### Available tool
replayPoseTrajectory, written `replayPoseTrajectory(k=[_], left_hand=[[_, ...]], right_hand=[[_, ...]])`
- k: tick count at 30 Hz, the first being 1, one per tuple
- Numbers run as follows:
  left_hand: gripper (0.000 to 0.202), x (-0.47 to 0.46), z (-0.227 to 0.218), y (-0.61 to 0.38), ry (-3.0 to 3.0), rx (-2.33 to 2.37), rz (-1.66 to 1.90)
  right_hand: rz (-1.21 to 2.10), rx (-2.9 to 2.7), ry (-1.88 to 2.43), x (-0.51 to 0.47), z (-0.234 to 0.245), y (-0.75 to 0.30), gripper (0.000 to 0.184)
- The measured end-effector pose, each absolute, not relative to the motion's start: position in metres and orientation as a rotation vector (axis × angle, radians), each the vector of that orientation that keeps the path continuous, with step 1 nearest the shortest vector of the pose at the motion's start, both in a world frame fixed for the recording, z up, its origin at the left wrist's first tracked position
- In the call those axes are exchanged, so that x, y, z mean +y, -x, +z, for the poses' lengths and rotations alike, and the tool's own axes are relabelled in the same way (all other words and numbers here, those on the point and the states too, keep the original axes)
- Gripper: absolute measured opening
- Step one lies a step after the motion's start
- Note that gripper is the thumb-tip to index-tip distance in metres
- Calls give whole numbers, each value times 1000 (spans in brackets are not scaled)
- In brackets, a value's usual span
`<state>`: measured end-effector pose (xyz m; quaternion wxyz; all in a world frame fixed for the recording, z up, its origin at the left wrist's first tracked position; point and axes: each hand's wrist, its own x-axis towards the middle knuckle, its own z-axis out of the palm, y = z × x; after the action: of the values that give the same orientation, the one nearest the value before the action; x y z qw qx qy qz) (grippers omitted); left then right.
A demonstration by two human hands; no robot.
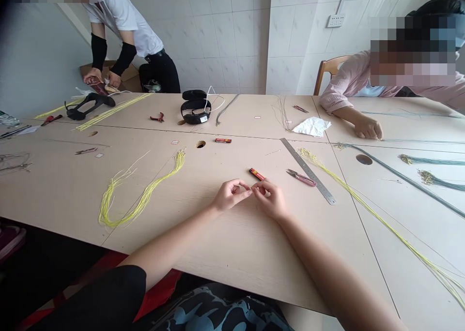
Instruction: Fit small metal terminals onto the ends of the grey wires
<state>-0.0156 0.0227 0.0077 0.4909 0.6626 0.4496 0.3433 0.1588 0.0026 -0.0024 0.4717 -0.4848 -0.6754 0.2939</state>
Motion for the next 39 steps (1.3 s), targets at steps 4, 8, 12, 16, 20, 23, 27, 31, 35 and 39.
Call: replayPoseTrajectory(k=[4, 8, 12, 16, 20, 23, 27, 31, 35, 39], left_hand=[[29, 23, 7, 14, -1661, 1106, 893], [26, 24, 6, 13, -1694, 1075, 982], [26, 25, 6, 13, -1687, 1101, 1031], [27, 27, 5, 14, -1635, 1134, 1102], [28, 29, 2, 13, -1587, 1172, 1144], [29, 29, 1, 12, -1578, 1176, 1167], [32, 28, 2, 11, -1536, 1168, 1175], [33, 29, 2, 13, -1446, 1185, 1202], [36, 30, 0, 14, -1396, 1203, 1229], [36, 35, -2, 16, -1383, 1186, 1253]], right_hand=[[742, -1647, 1180, 2, -2, -159, 22], [735, -1653, 1201, 1, -1, -158, 21], [681, -1647, 1236, 2, -1, -157, 22], [537, -1531, 1358, 11, -3, -160, 21], [327, -1596, 1548, 26, -9, -162, 23], [187, -1862, 1662, 32, -12, -158, 28], [162, -2101, 1805, 37, -9, -149, 19], [246, -2058, 1848, 39, 2, -149, 24], [653, -1779, 1717, 36, 12, -155, 14], [1054, -1365, 1540, 34, 17, -154, 32]])
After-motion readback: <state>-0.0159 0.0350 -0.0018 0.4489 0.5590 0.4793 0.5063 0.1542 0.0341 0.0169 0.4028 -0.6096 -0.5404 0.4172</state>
